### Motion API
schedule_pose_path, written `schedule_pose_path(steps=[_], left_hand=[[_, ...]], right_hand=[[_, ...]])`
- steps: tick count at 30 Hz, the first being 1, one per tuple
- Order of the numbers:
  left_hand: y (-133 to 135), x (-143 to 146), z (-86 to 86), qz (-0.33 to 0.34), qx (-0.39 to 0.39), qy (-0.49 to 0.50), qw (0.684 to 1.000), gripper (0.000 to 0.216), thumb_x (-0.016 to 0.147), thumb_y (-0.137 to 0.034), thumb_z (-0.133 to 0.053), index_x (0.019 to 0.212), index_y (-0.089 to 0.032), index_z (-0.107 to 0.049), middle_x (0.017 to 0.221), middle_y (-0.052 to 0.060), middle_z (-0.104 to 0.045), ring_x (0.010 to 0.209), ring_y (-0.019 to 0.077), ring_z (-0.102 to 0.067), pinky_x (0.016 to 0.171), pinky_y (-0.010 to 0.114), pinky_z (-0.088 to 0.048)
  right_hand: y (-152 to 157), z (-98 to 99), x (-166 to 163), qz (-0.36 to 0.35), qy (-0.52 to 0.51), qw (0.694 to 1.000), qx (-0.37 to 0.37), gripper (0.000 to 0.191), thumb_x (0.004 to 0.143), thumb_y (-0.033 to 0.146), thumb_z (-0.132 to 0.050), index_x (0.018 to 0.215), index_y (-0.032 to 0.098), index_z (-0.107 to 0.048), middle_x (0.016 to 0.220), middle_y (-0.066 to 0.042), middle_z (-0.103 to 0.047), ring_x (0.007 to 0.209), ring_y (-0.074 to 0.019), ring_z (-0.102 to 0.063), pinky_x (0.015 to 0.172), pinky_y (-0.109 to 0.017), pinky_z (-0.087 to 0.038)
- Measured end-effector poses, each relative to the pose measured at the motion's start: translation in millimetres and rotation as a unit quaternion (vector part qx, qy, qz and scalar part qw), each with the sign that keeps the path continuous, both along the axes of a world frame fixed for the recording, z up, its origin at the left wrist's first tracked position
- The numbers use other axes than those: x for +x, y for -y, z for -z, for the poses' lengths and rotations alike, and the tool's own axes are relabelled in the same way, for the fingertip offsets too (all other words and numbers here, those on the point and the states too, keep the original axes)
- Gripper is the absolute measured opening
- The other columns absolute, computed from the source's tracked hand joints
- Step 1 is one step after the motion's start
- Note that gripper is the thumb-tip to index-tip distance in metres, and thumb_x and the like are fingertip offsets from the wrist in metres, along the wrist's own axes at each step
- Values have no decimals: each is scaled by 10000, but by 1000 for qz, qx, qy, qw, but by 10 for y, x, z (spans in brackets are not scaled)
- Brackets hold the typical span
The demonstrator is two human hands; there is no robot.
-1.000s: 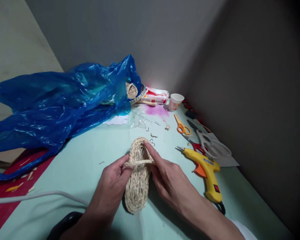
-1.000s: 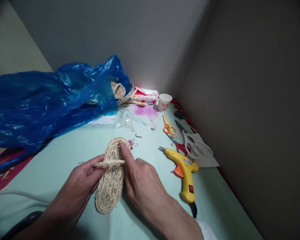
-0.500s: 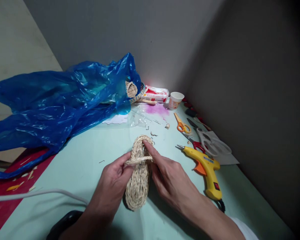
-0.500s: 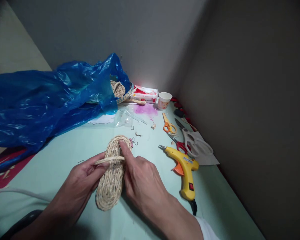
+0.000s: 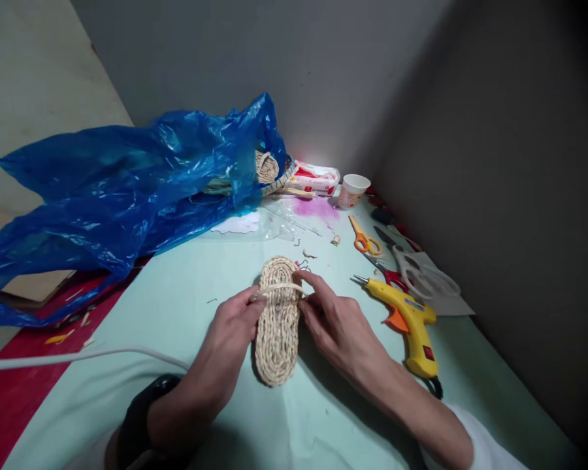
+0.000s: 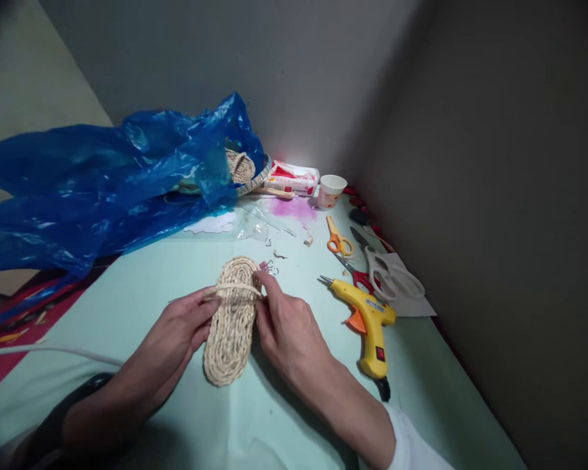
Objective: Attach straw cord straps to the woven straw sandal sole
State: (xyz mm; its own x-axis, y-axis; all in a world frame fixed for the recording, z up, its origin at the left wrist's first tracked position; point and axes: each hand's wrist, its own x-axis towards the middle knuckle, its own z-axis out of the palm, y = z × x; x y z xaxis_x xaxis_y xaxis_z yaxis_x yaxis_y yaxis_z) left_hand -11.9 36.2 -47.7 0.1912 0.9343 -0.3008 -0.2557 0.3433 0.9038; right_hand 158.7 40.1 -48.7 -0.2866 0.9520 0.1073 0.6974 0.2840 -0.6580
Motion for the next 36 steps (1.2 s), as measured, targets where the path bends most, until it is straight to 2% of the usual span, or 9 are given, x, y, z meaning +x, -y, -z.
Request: schedule_pose_path(steps=[4,14,17,19,20,23,28,32,36], left_hand=[[-68,-38,43,-3,58,-96,994,393,936,-340,-467,1249,-173,-635,1158,109,-725,976,243,-678,854,343,-514],[-172,-172,12,-45,203,-314,926,445,917,-301,-427,1302,-164,-604,1304,113,-645,1191,292,-557,1047,425,-378],[-164,-250,-146,-83,256,-426,864,496,910,-281,-390,1320,-75,-579,1281,173,-623,1228,336,-466,1094,470,-266],[-140,-307,-287,-97,293,-508,805,509,913,-288,-360,1308,-66,-591,1079,171,-686,1108,348,-516,1005,479,-334],[-123,-332,-357,-91,294,-518,798,499,914,-306,-367,1292,-88,-608,965,145,-705,1026,334,-551,939,459,-378],[-82,-377,-512,-64,206,-432,876,392,866,-383,-510,1173,-195,-665,724,43,-706,753,236,-589,700,333,-432],[-75,-371,-562,12,46,-202,978,283,723,-430,-730,769,-174,-618,534,-19,-612,428,59,-323,414,182,-207],[-23,-345,-549,34,-15,-74,997,258,753,-392,-750,826,-168,-646,594,-27,-609,449,34,-352,416,138,-273],[48,-327,-562,72,-9,-81,994,212,770,-315,-734,894,-158,-666,697,10,-671,491,50,-451,462,156,-354]], right_hand=[[-41,26,3,16,6,1000,21,327,951,214,-399,1267,163,-465,664,20,-577,517,-150,-444,548,-269,-312],[-75,47,53,32,45,994,93,244,937,194,-396,1103,136,-565,769,-61,-646,608,-171,-540,584,-278,-349],[-59,-13,77,38,43,992,115,209,944,216,-409,980,139,-600,732,-49,-618,594,-162,-508,587,-283,-349],[-37,-76,101,43,39,989,135,204,951,235,-424,939,143,-606,733,-45,-616,607,-159,-516,598,-282,-359],[-24,-114,116,46,34,988,142,202,954,244,-432,934,147,-608,734,-40,-619,614,-157,-525,602,-279,-364],[10,-238,165,56,0,991,125,205,964,286,-449,921,175,-616,731,-11,-635,614,-142,-544,598,-264,-371],[-14,-376,263,97,-69,991,55,263,968,375,-452,875,206,-631,725,21,-661,638,-137,-582,597,-255,-379],[-94,-350,354,139,-72,984,84,265,951,385,-475,858,202,-643,715,18,-659,634,-142,-571,599,-261,-375],[-167,-279,418,164,-64,978,108,236,932,345,-496,876,187,-662,722,-2,-671,635,-155,-571,606,-273,-375]])
